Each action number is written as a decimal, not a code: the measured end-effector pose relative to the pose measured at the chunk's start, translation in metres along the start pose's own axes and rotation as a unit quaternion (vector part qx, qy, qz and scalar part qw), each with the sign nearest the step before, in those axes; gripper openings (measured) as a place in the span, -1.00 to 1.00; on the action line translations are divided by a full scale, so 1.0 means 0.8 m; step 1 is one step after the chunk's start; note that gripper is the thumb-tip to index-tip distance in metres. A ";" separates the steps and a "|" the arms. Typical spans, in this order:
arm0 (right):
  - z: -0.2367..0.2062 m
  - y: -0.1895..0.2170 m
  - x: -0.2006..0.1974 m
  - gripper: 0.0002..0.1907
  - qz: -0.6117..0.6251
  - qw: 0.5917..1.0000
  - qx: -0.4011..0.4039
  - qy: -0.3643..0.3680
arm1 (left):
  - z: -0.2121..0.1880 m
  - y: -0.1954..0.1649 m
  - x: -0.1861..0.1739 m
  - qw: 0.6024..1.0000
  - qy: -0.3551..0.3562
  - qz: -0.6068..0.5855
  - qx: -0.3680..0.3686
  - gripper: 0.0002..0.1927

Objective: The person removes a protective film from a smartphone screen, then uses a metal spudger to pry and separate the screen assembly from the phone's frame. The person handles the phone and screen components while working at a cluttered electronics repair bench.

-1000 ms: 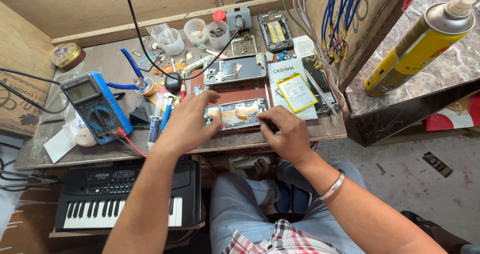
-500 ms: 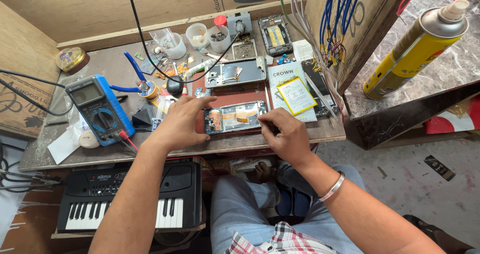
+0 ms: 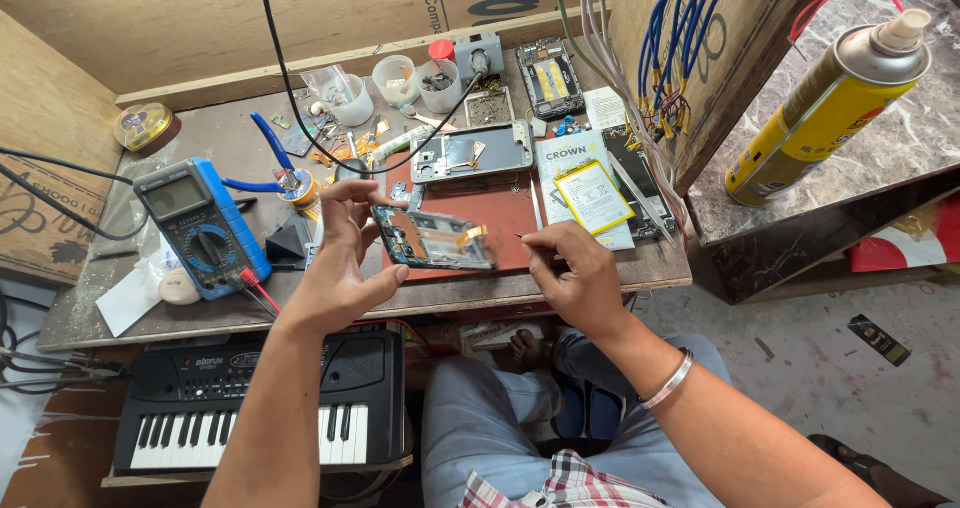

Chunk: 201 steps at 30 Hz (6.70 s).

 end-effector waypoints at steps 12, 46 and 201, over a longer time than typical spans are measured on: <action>0.000 -0.004 0.005 -0.83 -0.007 1.000 -0.002 -0.002 | -0.014 -0.029 0.004 0.969 -0.232 0.043 -0.068 -0.13; 0.008 0.015 0.009 -0.79 -0.018 1.000 0.014 0.006 | 0.010 -0.030 0.009 0.952 -0.263 0.114 0.107 -0.55; 0.137 0.114 0.088 -0.79 -0.013 0.957 -0.261 0.126 | 0.018 0.043 0.009 0.913 -0.053 -0.395 0.088 -0.29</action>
Point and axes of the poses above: each hand's wrist, its own z-axis towards the middle knuckle, its own x-axis out of the palm, y = z × x, the point moved 8 cm from there along z, towards the middle knuckle, and after that the axes turned 8 degrees about -x, right-handed, at the moved point
